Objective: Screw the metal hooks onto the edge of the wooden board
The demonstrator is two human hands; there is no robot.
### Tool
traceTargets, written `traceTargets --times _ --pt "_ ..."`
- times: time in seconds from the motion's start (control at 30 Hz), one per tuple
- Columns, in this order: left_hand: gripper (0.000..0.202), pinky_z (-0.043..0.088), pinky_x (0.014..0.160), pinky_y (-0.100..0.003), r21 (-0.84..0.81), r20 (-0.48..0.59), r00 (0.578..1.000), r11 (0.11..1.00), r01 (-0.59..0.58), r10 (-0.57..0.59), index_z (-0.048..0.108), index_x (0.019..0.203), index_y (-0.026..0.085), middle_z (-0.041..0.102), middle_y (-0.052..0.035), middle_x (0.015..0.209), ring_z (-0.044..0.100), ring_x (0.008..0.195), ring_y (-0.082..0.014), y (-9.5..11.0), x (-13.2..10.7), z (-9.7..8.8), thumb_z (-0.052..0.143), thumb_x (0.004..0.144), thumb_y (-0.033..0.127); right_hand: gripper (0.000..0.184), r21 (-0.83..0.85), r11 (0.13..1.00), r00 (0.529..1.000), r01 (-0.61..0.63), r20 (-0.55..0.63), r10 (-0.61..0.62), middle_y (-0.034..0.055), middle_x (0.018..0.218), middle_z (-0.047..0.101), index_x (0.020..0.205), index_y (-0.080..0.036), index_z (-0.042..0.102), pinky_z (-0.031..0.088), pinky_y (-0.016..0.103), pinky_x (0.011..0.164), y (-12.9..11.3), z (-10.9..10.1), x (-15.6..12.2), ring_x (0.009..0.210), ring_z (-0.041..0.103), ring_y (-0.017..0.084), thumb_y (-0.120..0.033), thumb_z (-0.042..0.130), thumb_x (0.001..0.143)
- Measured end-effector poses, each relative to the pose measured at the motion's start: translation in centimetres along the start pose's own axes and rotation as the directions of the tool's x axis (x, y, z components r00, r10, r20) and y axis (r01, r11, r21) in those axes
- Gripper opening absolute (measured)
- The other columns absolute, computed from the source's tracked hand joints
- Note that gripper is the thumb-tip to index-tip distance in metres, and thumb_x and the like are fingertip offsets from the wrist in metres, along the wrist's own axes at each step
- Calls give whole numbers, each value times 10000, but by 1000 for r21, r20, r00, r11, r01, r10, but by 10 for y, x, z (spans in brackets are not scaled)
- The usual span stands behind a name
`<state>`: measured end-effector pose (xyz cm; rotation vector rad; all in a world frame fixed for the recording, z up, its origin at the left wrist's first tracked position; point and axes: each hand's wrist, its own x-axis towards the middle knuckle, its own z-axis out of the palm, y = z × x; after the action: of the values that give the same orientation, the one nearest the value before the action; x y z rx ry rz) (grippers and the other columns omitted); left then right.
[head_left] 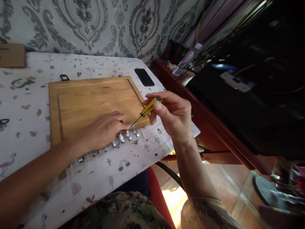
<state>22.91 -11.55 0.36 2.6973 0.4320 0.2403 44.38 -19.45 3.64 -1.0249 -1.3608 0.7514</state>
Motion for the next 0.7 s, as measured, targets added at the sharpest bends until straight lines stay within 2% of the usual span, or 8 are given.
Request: traceTargets --times 0.07,0.17,0.23,0.33,0.47,0.7 --pt "286 333 670 -306 0 -10 1000 1000 -11 11 780 961 198 589 -30 862 539 822 -177 -1 0 0 517 999 93 312 9 1000 999 19 -50 -19 -11 907 774 946 -220 722 465 191 394 1 2 1 464 548 32 -459 877 821" --pt "289 330 664 -306 -2 -10 1000 1000 -12 12 778 939 188 587 -35 855 536 822 -179 0 0 0 508 1009 113 401 20 1000 996 23 -88 -22 -32 824 752 813 -216 602 376 160 327 1 6 3 415 470 11 -457 919 764" --pt "283 327 661 -306 -7 -1 1000 1000 0 0 779 944 188 586 -35 855 535 823 -181 1 0 -2 513 1009 116 438 22 1000 998 9 -70 -7 -38 791 736 826 -225 578 386 156 330 1 7 3 429 489 23 -493 916 754" --pt "288 335 679 -307 -22 9 1000 999 23 -23 780 971 195 586 -34 872 536 837 -183 4 0 -3 517 994 79 457 -1 1000 1000 -18 -23 18 -11 854 744 979 -226 658 470 168 396 0 6 2 545 603 64 -550 894 761" --pt "287 356 713 -310 -7 21 999 999 38 -38 782 998 190 587 -34 886 532 834 -184 3 0 -2 523 984 68 453 -47 998 999 -30 18 31 24 960 758 1164 -220 718 552 206 491 0 2 -2 640 646 89 -549 809 866" --pt "314 362 724 -306 3 20 1000 1000 17 -17 772 977 193 588 -31 891 539 859 -186 3 0 -2 474 1011 101 311 -19 1000 1000 2 -22 -2 21 901 758 991 -191 760 483 171 410 1 5 -2 579 607 66 -439 866 836"
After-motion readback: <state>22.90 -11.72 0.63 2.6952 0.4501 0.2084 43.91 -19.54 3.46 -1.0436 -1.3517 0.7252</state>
